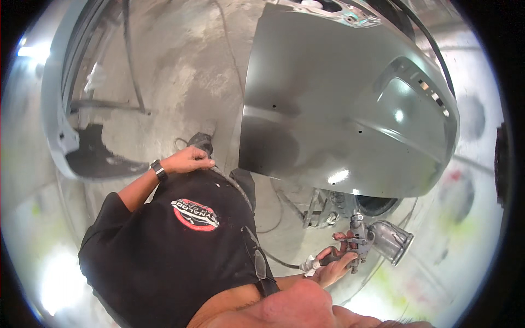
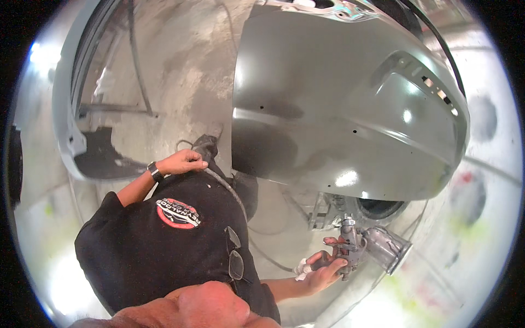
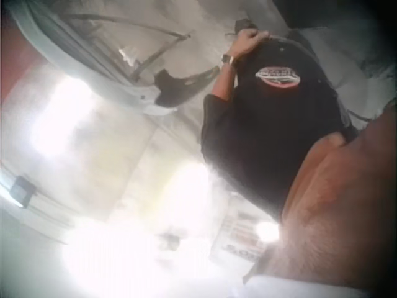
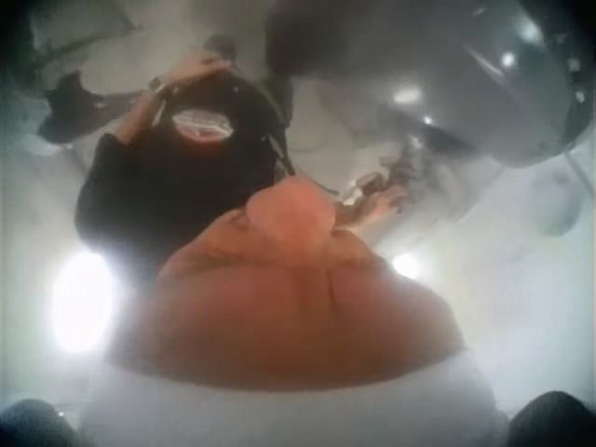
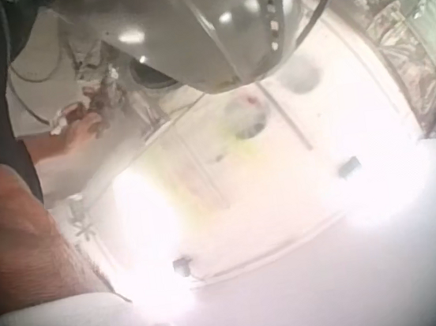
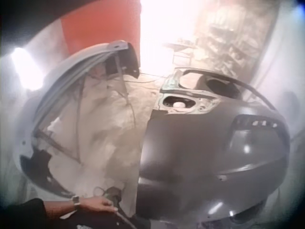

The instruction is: The person sprays a car door panel and a bumper using a spray gun. The person moves around the parts while holding the hose and applying paint in sweeping motions.

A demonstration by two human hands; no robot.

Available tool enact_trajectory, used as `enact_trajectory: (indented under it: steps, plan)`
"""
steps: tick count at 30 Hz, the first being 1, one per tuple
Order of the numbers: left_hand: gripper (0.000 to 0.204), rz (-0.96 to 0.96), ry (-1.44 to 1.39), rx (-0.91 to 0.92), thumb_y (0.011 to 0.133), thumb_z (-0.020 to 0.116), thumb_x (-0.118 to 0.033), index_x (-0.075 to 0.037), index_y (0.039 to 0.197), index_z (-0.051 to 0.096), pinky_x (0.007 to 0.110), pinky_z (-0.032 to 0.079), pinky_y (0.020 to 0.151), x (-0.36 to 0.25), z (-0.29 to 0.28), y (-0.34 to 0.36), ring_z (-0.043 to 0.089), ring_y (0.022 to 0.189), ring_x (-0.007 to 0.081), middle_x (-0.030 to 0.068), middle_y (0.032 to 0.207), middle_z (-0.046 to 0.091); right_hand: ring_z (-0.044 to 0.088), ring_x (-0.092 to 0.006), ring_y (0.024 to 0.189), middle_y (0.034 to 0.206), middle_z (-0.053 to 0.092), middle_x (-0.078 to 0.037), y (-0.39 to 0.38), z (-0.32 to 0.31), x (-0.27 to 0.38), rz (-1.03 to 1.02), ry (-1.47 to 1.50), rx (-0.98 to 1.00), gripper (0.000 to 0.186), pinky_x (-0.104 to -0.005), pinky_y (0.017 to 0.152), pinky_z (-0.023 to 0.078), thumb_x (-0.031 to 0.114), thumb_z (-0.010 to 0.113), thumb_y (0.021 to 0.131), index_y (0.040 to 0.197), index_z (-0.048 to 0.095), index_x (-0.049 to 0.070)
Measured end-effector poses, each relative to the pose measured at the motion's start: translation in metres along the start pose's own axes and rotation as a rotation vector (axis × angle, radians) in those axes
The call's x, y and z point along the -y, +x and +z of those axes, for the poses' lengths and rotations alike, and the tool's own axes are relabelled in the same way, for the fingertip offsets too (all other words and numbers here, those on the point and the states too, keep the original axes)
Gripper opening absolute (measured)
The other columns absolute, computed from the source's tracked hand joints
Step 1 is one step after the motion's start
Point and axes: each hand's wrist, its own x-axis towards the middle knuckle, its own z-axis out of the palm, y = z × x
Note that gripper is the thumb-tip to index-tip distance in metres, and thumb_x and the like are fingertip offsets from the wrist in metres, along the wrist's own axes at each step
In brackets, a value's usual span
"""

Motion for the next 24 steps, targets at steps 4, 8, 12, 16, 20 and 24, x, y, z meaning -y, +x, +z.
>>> enact_trajectory:
  steps: [4, 8, 12, 16, 20, 24]
  plan:
    - [0.049, 0.104, -0.113, -0.098, 0.097, 0.061, -0.046, -0.002, 0.076, 0.061, 0.029, 0.037, 0.060, 0.041, 0.054, -0.009, 0.044, 0.068, 0.0076, -0.0027, 0.069, 0.052, 0.050, -0.0146, 0.050, 0.102, 0.059, -0.021, 0.012, -0.023, -0.018, 0.006, -0.057, 0.165, 0.078, -0.0222, 0.033, 0.037, 0.063, 0.041, 0.099, 0.131, 0.044, -0.008]
    - [0.050, 0.077, -0.179, -0.121, 0.095, 0.062, -0.048, -0.002, 0.076, 0.065, 0.029, 0.041, 0.062, 0.056, 0.072, -0.008, 0.049, 0.067, 0.0089, -0.0001, 0.068, 0.057, 0.047, -0.0154, 0.046, 0.091, 0.060, -0.018, 0.000, -0.021, -0.004, 0.038, -0.131, 0.048, 0.077, -0.0254, 0.041, 0.035, 0.065, 0.040, 0.099, 0.122, 0.048, -0.008]
    - [0.045, 0.089, -0.193, -0.111, 0.098, 0.062, -0.042, -0.003, 0.076, 0.061, 0.027, 0.038, 0.060, 0.057, 0.086, -0.017, 0.044, 0.068, 0.0065, -0.0041, 0.070, 0.052, 0.047, -0.0151, 0.047, 0.067, 0.058, -0.013, -0.006, -0.015, 0.008, 0.021, -0.171, 0.099, 0.076, -0.0267, 0.050, 0.034, 0.066, 0.038, 0.099, 0.111, 0.052, -0.008]
    - [0.043, 0.134, -0.212, -0.135, 0.098, 0.063, -0.041, -0.003, 0.077, 0.060, 0.027, 0.038, 0.061, 0.056, 0.090, -0.021, 0.043, 0.069, 0.0059, -0.0046, 0.070, 0.051, 0.047, -0.0146, 0.048, 0.052, 0.052, -0.009, -0.011, -0.022, 0.008, 0.064, -0.272, 0.096, 0.080, -0.0258, 0.051, 0.034, 0.070, 0.037, 0.097, 0.107, 0.054, -0.008]
    - [0.041, 0.187, -0.247, -0.179, 0.098, 0.063, -0.038, -0.003, 0.077, 0.059, 0.027, 0.037, 0.061, 0.072, 0.084, -0.018, 0.043, 0.069, 0.0055, -0.0049, 0.070, 0.051, 0.047, -0.0140, 0.048, 0.055, 0.055, -0.008, -0.007, -0.008, 0.007, -0.040, -0.372, 0.106, 0.079, -0.0264, 0.050, 0.035, 0.070, 0.038, 0.097, 0.108, 0.055, -0.007]
    - [0.040, 0.228, -0.214, -0.122, 0.098, 0.063, -0.036, -0.003, 0.077, 0.058, 0.026, 0.037, 0.062, 0.072, 0.056, -0.016, 0.042, 0.069, 0.0052, -0.0051, 0.070, 0.050, 0.048, -0.0148, 0.044, 0.086, 0.060, -0.012, -0.017, 0.000, 0.018, -0.084, -0.361, -0.062, 0.071, -0.0251, 0.043, 0.036, 0.061, 0.041, 0.100, 0.122, 0.051, -0.006]
